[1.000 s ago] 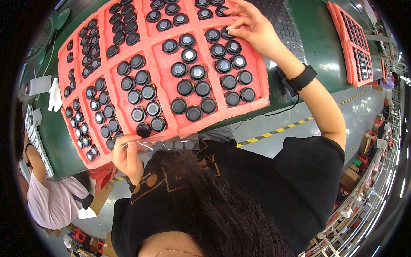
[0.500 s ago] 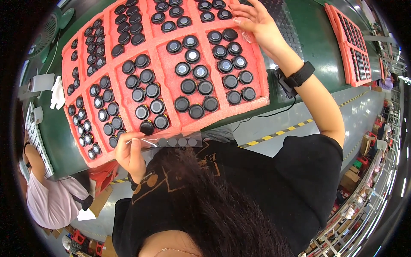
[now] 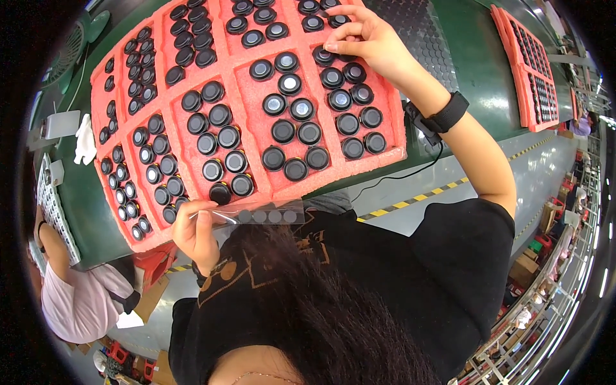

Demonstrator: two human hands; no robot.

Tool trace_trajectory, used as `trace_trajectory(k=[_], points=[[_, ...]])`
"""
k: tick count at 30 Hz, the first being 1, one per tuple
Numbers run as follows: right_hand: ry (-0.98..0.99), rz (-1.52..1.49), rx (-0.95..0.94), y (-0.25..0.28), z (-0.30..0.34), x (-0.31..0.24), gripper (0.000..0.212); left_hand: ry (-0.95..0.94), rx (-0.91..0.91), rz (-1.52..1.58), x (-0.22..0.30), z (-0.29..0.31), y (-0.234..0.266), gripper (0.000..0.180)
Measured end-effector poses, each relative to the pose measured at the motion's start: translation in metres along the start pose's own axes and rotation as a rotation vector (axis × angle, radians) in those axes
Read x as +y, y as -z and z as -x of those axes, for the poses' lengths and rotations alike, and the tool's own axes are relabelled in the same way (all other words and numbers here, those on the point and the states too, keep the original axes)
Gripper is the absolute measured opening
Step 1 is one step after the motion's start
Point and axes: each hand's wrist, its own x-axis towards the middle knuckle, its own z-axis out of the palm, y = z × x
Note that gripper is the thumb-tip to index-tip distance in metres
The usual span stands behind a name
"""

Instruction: The person peels small black circles from a plastic sheet and presses them onto the centers of round components arranged in a red foam tray. After applying several stickers, the person sets the plastic sheet down on the workbench.

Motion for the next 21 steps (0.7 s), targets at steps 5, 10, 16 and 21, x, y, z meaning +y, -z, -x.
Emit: trace_trajectory(k=[5, 10, 16, 21], points=[[0.06, 0.01, -0.028, 0.004, 0.001, 0.007, 0.042, 0.012, -0.013, 0.044, 0.003, -0.001, -0.002, 0.009], [0.056, -0.002, -0.031, 0.003, 0.0, 0.008, 0.042, -0.015, -0.033, 0.026, 0.003, -0.002, -0.001, 0.009], [0.093, 0.015, -0.032, 0.005, -0.001, 0.013, 0.041, -0.03, -0.017, 0.013, 0.001, -0.003, -0.002, 0.01], [0.116, 0.017, -0.046, 0.005, -0.002, 0.019, 0.04, -0.009, -0.004, 0.028, 0.001, -0.001, -0.002, 0.01]])
